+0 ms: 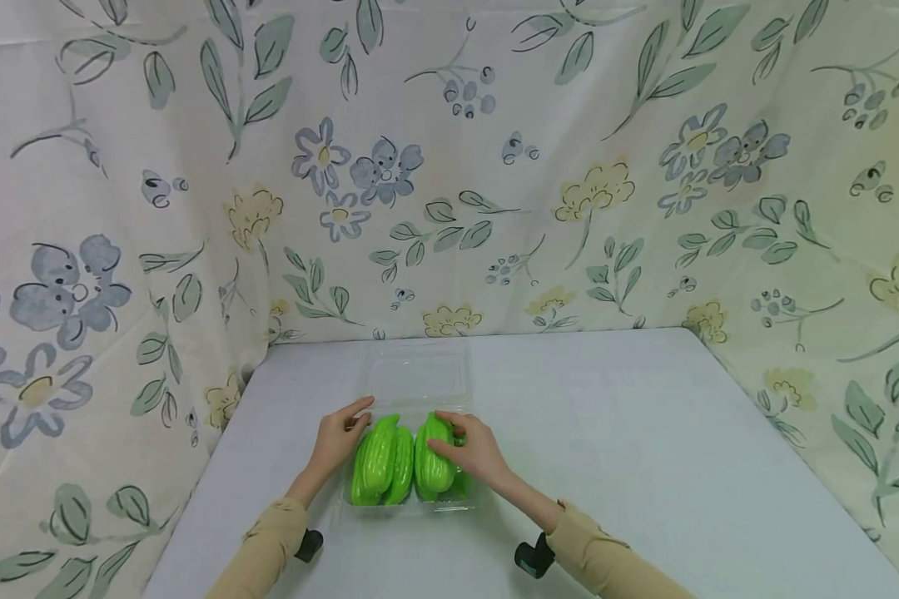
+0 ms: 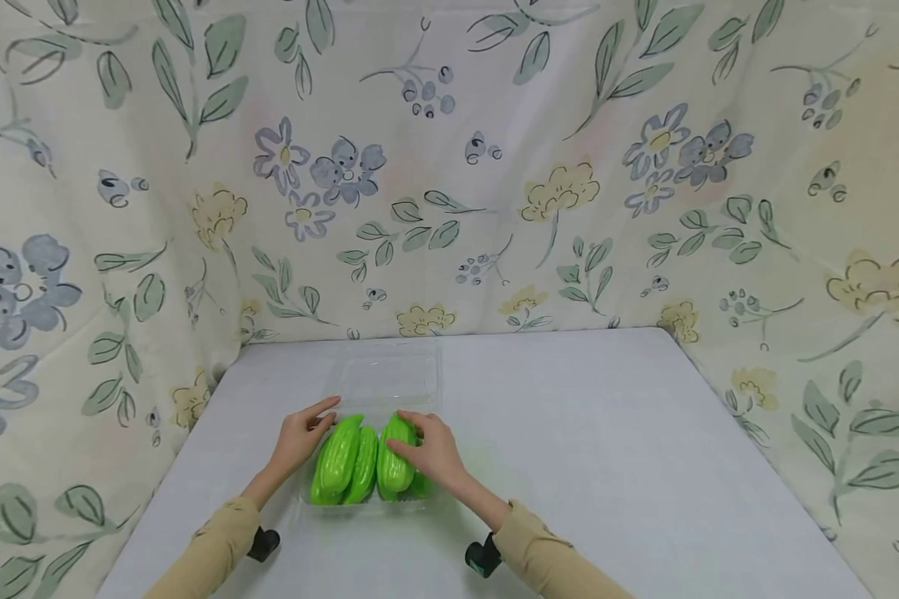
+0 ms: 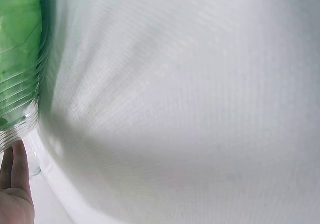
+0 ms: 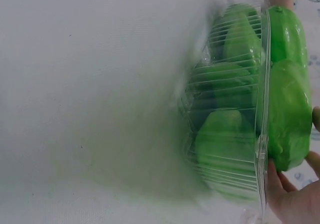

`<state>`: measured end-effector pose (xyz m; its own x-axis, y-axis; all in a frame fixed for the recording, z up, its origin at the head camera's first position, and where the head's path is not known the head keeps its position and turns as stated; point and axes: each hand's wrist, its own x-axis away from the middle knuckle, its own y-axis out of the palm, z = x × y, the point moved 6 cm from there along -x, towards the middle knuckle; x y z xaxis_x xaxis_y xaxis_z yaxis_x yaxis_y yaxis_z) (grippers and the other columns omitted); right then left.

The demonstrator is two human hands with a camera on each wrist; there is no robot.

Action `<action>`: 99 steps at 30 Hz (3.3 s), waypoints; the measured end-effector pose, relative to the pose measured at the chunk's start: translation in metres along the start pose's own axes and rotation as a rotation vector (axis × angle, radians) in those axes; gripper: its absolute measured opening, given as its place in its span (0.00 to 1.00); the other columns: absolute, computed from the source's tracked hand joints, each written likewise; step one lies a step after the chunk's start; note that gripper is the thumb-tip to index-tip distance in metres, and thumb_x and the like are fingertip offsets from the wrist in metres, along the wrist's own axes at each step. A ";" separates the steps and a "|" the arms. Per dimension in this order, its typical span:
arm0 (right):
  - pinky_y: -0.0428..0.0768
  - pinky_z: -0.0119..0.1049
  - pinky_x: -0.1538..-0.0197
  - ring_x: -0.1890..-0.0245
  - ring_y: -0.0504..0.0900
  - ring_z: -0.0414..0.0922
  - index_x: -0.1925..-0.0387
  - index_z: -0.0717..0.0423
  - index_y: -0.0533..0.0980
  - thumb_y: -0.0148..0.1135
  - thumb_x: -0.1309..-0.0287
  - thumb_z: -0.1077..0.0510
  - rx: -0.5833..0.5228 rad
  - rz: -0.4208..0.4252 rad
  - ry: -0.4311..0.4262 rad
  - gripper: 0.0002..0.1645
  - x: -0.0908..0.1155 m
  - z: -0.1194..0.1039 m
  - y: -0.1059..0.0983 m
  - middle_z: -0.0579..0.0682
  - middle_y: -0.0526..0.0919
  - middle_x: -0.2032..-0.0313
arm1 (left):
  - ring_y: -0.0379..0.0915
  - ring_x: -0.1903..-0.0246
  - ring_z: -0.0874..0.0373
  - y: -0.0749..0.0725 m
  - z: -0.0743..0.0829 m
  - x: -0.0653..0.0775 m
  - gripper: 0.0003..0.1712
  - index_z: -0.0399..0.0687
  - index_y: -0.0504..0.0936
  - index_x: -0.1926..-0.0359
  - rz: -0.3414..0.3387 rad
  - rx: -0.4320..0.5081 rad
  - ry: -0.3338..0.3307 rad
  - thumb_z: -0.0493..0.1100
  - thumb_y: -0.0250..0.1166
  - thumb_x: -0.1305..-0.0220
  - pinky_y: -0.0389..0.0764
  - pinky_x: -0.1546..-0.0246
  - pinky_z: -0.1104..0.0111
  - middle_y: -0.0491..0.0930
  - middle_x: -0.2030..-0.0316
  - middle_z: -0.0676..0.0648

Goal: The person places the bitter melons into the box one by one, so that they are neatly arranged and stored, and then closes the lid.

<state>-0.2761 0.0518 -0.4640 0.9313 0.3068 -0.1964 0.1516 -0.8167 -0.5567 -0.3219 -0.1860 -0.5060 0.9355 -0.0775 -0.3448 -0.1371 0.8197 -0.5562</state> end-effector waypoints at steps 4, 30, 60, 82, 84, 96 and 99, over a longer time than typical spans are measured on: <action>0.80 0.40 0.61 0.58 0.80 0.52 0.42 0.60 0.74 0.65 0.43 0.51 -0.009 0.002 -0.003 0.29 0.001 0.000 -0.001 0.60 0.80 0.51 | 0.84 0.59 0.46 0.001 0.001 0.000 0.19 0.38 0.77 0.43 -0.001 0.001 0.001 0.34 0.60 0.35 0.83 0.65 0.68 0.77 0.43 0.38; 0.82 0.40 0.59 0.56 0.80 0.56 0.42 0.58 0.73 0.65 0.42 0.52 -0.049 0.148 0.027 0.28 0.008 0.017 -0.030 0.62 0.79 0.50 | 0.80 0.51 0.45 0.018 0.018 -0.005 0.19 0.40 0.78 0.43 0.012 0.008 0.041 0.36 0.61 0.36 0.82 0.56 0.58 0.76 0.42 0.41; 0.53 0.45 0.26 0.27 0.49 0.60 0.28 0.69 0.39 0.38 0.26 0.57 -0.993 0.025 0.591 0.36 -0.030 0.092 -0.039 0.67 0.44 0.27 | 0.80 0.67 0.68 0.013 -0.004 -0.033 0.30 0.29 0.55 0.31 -0.292 0.448 -0.622 0.41 0.49 0.27 0.80 0.66 0.78 0.64 0.37 0.28; 0.49 0.58 0.28 0.28 0.51 0.60 0.33 0.67 0.55 0.29 0.27 0.37 -0.751 -0.045 0.446 0.40 -0.012 0.104 -0.085 0.63 0.53 0.28 | 0.83 0.58 0.46 0.011 0.019 -0.043 0.08 0.34 0.83 0.65 0.000 0.163 -0.186 0.33 0.70 0.47 0.83 0.61 0.69 0.84 0.55 0.38; 0.50 0.59 0.29 0.28 0.52 0.60 0.34 0.67 0.58 0.31 0.28 0.37 -0.682 -0.040 0.455 0.40 -0.005 0.106 -0.088 0.63 0.55 0.29 | 0.82 0.58 0.46 0.012 0.021 -0.039 0.06 0.33 0.83 0.69 -0.012 0.152 -0.156 0.33 0.70 0.46 0.83 0.60 0.70 0.84 0.56 0.38; 0.60 0.60 0.32 0.33 0.63 0.61 0.35 0.56 0.65 0.50 0.33 0.42 -0.469 -0.044 0.381 0.33 0.025 0.109 -0.077 0.59 0.65 0.33 | 0.79 0.50 0.45 0.010 0.014 -0.013 0.11 0.38 0.83 0.55 -0.175 0.131 -0.084 0.33 0.63 0.39 0.81 0.53 0.67 0.82 0.51 0.39; 0.62 0.60 0.34 0.33 0.64 0.60 0.35 0.54 0.65 0.53 0.34 0.44 -0.445 -0.043 0.374 0.31 0.028 0.108 -0.072 0.60 0.65 0.33 | 0.76 0.47 0.43 0.008 0.013 -0.004 0.15 0.38 0.80 0.48 -0.240 0.199 -0.120 0.36 0.60 0.35 0.80 0.51 0.66 0.79 0.46 0.37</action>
<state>-0.2966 0.1725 -0.5164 0.9627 0.2169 0.1618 0.2411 -0.9590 -0.1492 -0.3228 -0.1716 -0.4995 0.9668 -0.2235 -0.1236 0.1468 0.8821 -0.4476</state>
